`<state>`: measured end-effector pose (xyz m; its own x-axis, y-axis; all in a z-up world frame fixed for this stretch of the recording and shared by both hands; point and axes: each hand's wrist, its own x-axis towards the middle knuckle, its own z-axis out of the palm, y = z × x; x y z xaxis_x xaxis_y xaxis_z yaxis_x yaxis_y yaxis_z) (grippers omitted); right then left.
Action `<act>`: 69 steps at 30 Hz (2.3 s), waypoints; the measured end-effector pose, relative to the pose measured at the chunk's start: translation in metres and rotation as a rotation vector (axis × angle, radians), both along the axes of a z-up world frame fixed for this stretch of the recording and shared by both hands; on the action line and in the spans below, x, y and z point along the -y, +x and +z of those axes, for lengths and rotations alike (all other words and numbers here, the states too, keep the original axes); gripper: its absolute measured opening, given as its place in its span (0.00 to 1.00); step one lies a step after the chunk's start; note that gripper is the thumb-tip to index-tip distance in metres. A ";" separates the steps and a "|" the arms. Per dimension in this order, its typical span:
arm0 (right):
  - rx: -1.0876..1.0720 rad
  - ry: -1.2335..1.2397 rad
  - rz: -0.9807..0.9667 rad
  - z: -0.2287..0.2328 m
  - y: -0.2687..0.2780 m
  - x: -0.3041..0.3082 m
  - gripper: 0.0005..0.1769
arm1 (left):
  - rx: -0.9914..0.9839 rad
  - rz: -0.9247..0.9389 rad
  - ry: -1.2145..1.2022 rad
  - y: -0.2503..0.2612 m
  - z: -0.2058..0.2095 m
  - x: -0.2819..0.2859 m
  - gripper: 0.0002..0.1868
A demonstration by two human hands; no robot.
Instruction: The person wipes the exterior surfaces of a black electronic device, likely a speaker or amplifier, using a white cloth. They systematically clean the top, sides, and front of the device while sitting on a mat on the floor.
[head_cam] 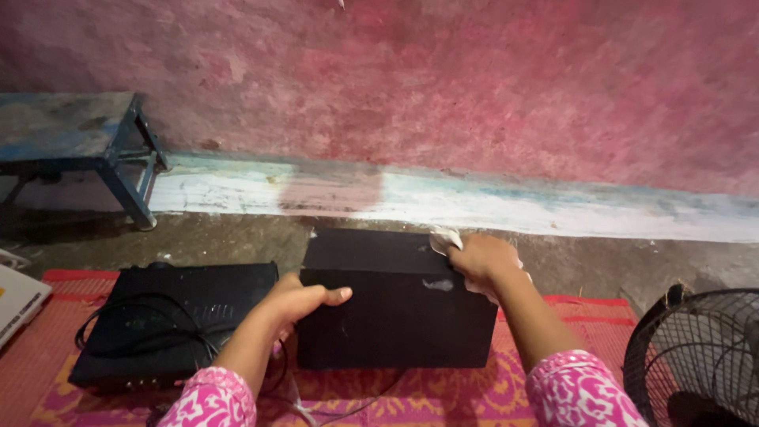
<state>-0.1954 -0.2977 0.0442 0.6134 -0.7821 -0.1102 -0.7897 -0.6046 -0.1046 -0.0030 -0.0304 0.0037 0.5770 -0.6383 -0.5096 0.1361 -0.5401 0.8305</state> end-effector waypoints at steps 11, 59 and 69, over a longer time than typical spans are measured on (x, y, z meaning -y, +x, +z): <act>0.025 0.083 0.223 0.017 0.046 -0.082 0.24 | -0.034 0.015 -0.022 -0.001 -0.007 0.001 0.36; 0.071 0.079 0.148 -0.025 0.068 -0.058 0.27 | 0.128 0.058 -0.028 0.000 -0.017 -0.003 0.36; 0.278 -0.192 0.369 -0.031 0.103 -0.145 0.28 | 0.179 0.046 -0.152 0.008 -0.046 0.006 0.25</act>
<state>-0.0925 -0.1522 0.0135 0.8388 -0.4974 0.2215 -0.4774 -0.8674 -0.1400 0.0045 -0.0365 -0.0421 0.6799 -0.6706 -0.2967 0.0010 -0.4038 0.9148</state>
